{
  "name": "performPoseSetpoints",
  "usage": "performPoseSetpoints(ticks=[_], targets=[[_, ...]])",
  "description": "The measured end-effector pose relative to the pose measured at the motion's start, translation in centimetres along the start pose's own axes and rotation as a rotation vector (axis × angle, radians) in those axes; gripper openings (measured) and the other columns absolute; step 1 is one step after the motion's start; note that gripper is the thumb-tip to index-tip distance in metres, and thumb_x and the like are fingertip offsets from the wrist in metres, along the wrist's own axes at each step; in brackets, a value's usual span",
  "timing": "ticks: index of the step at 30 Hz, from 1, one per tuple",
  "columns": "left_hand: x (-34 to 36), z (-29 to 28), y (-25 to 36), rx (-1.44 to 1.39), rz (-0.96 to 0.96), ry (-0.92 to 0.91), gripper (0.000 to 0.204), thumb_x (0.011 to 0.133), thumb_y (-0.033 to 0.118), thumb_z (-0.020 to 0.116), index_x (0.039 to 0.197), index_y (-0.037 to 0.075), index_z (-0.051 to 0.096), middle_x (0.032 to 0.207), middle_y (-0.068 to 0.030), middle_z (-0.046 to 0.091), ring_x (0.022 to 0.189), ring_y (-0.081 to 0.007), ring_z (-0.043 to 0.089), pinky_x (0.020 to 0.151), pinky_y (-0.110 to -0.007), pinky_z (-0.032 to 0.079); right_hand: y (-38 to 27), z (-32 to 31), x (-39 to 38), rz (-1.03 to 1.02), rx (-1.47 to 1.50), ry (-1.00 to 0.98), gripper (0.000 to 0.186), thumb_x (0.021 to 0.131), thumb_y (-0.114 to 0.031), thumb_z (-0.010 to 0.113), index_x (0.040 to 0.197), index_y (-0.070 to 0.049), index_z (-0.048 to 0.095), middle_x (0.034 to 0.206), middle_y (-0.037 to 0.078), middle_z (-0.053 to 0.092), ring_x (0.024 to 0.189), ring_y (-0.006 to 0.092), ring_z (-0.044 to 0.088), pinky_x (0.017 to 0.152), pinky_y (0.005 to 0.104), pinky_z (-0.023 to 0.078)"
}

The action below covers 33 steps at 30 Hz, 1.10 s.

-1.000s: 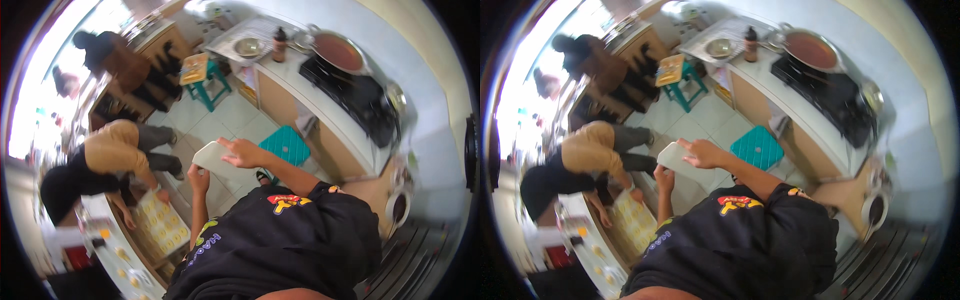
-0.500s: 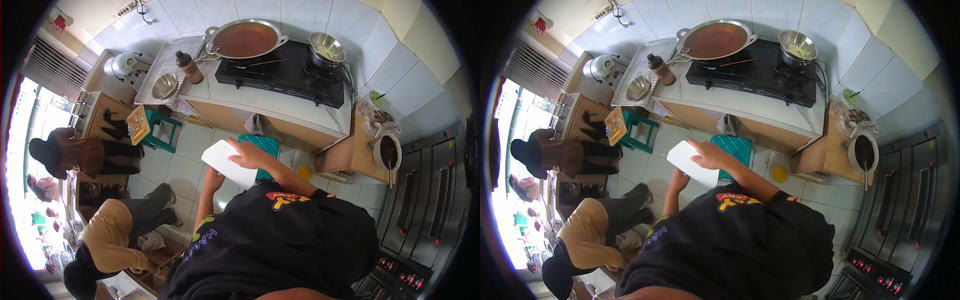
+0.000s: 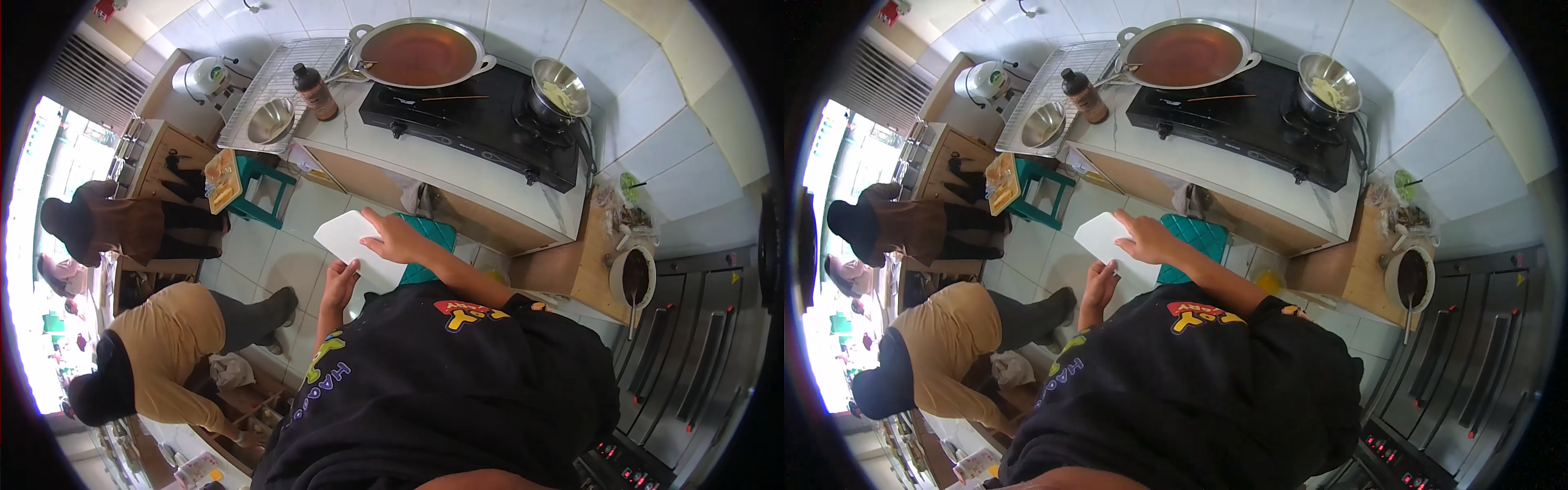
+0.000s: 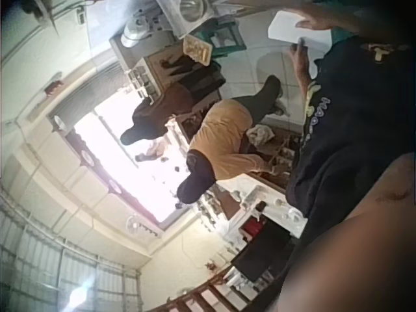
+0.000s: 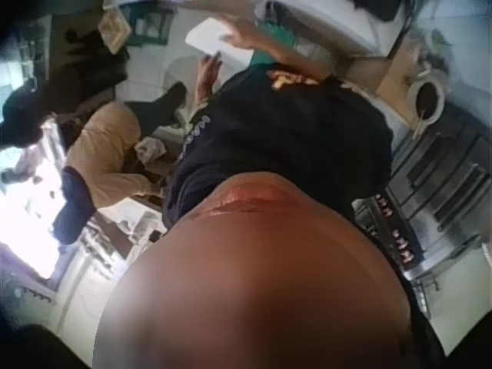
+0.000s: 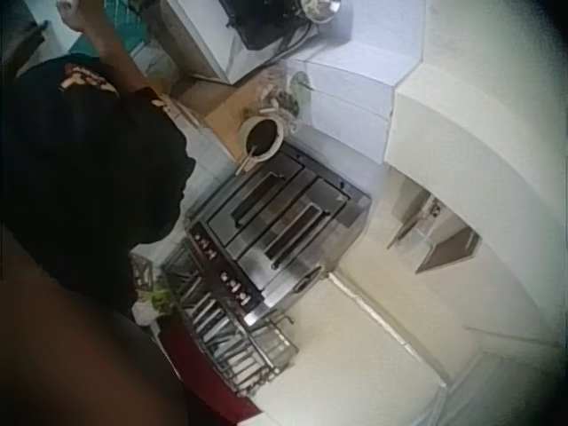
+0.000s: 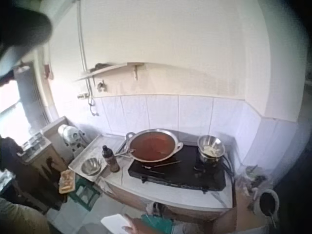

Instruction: Measuring, weighing, and shaping dough balls on a scale and tabletop.

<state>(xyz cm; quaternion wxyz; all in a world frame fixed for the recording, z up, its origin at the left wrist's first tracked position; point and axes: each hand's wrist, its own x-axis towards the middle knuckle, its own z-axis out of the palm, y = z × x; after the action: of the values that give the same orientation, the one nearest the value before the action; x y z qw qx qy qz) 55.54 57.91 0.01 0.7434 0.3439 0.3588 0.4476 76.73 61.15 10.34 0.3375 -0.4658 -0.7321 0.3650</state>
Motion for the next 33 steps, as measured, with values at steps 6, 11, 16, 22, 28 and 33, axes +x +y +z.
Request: performPoseSetpoints(ticks=[6,11,16,22,28,33], targets=[[0.6,0.2,-0.9,-0.13,0.0,0.009,0.021,0.087,0.008,0.06,0.107,-0.002,0.058,0.104,-0.0099,0.063,0.095,-0.0176,0.059,0.087,-0.034,0.046,0.9,-0.3,0.3,0.006,-0.015,-0.088,0.048,0.081,-0.023,0.062,0.118,0.001,0.04,0.077,0.026,0.059,0.073,0.0441,0.057,0.062,0.0462,0.044],[0.8,0.4,-1.4,0.012,-0.056,0.037,0.027,0.087,0.011,0.06,0.112,0.0,0.055,0.108,-0.0077,0.061,0.1,-0.0176,0.057,0.088,-0.036,0.045,1.9,0.1,0.2,-0.039,0.007,0.006,0.046,0.08,-0.021,0.061,0.117,-0.003,0.04,0.074,0.025,0.06,0.074,0.0443,0.058,0.062,0.0494,0.044],[-1.0,0.5,-1.6,-0.025,-0.063,0.099,0.03,0.087,0.012,0.062,0.113,-0.002,0.056,0.11,-0.0094,0.061,0.102,-0.0185,0.057,0.089,-0.035,0.045,1.5,0.9,0.6,-0.006,0.077,-0.131,0.045,0.081,-0.02,0.061,0.117,-0.002,0.039,0.079,0.026,0.061,0.078,0.0436,0.059,0.064,0.0472,0.046],[-4.1,0.4,-1.5,0.044,-0.038,0.3,0.035,0.083,0.021,0.068,0.109,0.0,0.06,0.102,-0.0053,0.064,0.094,-0.0132,0.058,0.086,-0.029,0.045,0.7,3.0,2.2,-0.067,0.182,-0.282,0.04,0.08,-0.016,0.062,0.113,-0.002,0.043,0.086,0.025,0.062,0.083,0.0424,0.06,0.067,0.044,0.048],[-10.1,-1.0,-1.1,0.032,0.044,0.488,0.041,0.082,0.028,0.068,0.111,0.0,0.06,0.101,-0.0049,0.064,0.093,-0.0114,0.057,0.085,-0.029,0.045,-3.0,7.7,3.3,-0.156,0.223,-0.506,0.036,0.081,-0.013,0.061,0.111,-0.001,0.045,0.089,0.024,0.063,0.085,0.0404,0.062,0.071,0.0412,0.049],[-17.0,-2.9,-2.2,0.058,0.147,0.695,0.039,0.083,0.03,0.067,0.113,0.007,0.06,0.104,-0.0017,0.062,0.092,-0.011,0.058,0.082,-0.029,0.044,-6.9,14.0,2.6,-0.236,0.233,-0.717,0.037,0.082,-0.007,0.059,0.115,0.0,0.046,0.098,0.018,0.063,0.092,0.0255,0.061,0.08,0.034,0.046]])
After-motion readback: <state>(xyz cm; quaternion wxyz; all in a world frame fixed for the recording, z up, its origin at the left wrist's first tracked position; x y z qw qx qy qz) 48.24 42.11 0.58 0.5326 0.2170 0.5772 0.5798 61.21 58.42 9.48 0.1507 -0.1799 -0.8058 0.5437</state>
